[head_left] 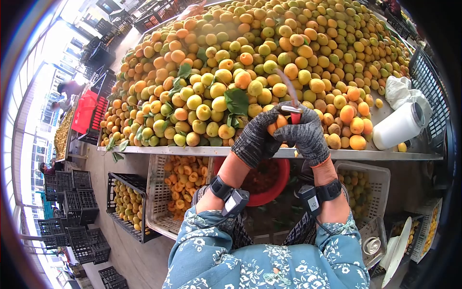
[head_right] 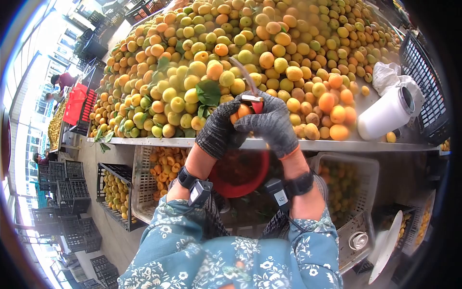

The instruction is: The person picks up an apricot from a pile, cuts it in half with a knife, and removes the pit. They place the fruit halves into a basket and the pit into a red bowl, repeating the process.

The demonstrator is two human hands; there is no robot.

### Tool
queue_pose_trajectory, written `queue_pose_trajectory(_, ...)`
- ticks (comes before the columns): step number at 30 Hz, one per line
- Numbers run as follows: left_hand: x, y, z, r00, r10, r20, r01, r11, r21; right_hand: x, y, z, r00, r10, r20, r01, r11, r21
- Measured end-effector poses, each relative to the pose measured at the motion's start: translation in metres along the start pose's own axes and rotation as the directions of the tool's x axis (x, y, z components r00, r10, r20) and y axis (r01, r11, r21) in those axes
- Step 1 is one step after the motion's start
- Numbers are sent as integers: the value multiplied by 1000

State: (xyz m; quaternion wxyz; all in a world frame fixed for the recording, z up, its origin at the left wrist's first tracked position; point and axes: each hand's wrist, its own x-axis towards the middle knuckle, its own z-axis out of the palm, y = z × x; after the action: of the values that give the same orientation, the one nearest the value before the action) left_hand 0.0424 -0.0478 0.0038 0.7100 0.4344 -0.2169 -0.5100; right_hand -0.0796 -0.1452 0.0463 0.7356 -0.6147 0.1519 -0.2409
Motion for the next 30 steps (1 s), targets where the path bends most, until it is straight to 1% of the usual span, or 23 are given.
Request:
queue_pose_trajectory(1,-2,1,-1,1000,-1,0,1,1000,1,0,-1,0,1000,0,0,0,1000,1)
queue_pose_trajectory(2,-4,3,-3,988,-84,133,114,963,-243,0,-3,-1,999,35,-2,-35,999,21)
queue_pose_trajectory(3,-5,5,-4,951,-128,280,249,857,-452,0,-4,-2,998,69,-2,-68,997,41)
queue_pose_trajectory(4,-3,0,-2,951,-129,281,249,857,-452,-1,-2,0,998,68,-3,-68,997,41)
queue_pose_trajectory(5,1,-8,1,987,78,144,-77,997,-7,-2,0,3,998,58,-32,-53,989,137)
queue_pose_trajectory(6,2,-13,3,939,322,120,-340,818,465,-3,2,5,997,50,-62,-35,972,232)
queue_pose_trajectory(7,1,-14,4,939,322,120,-340,817,465,-3,2,5,997,50,-62,-34,972,232)
queue_pose_trajectory(9,-2,-16,4,882,387,268,-470,749,466,-3,0,6,993,112,-43,-93,944,318)
queue_pose_trajectory(10,-2,-18,4,882,388,268,-471,748,467,-3,0,7,993,111,-41,-93,944,318)
queue_pose_trajectory(12,0,-25,6,848,494,192,-526,737,425,-3,-1,9,994,91,-68,-65,946,317)
queue_pose_trajectory(13,-2,-20,5,848,494,193,-526,736,426,-3,0,9,994,91,-67,-65,946,318)
queue_pose_trajectory(14,-5,-15,2,962,247,114,-255,965,62,-2,2,9,996,70,-52,-47,931,363)
queue_pose_trajectory(15,-7,-9,1,989,-35,145,80,944,-320,-2,3,9,998,49,-38,-29,913,406)
queue_pose_trajectory(16,-9,-4,4,989,-35,146,81,944,-320,-2,3,9,998,48,-39,-28,913,406)
queue_pose_trajectory(18,-13,7,13,947,-163,276,300,754,-585,-2,2,10,998,13,-57,11,916,401)
queue_pose_trajectory(19,-14,8,18,947,-162,276,299,755,-584,-3,2,10,998,12,-56,12,916,402)
queue_pose_trajectory(21,-15,8,27,968,-248,40,228,802,-552,-3,2,11,997,7,-74,25,904,426)
queue_pose_trajectory(22,-14,7,25,968,-247,41,228,803,-551,-3,4,10,997,5,-75,27,904,426)
queue_pose_trajectory(24,-11,4,20,970,-214,119,243,790,-562,-2,7,9,997,-28,-74,57,901,431)
queue_pose_trajectory(25,-9,4,19,970,-214,119,243,792,-561,-2,6,9,997,-30,-75,59,900,432)
queue_pose_trajectory(27,-3,3,19,983,-184,7,165,866,-472,-4,2,8,996,8,-86,35,876,480)
queue_pose_trajectory(28,-3,3,14,984,-179,10,163,866,-472,-5,-2,7,996,3,-86,38,878,477)
queue_pose_trajectory(30,-3,5,1,967,-173,189,237,883,-404,-6,-8,6,998,22,-64,4,925,381)
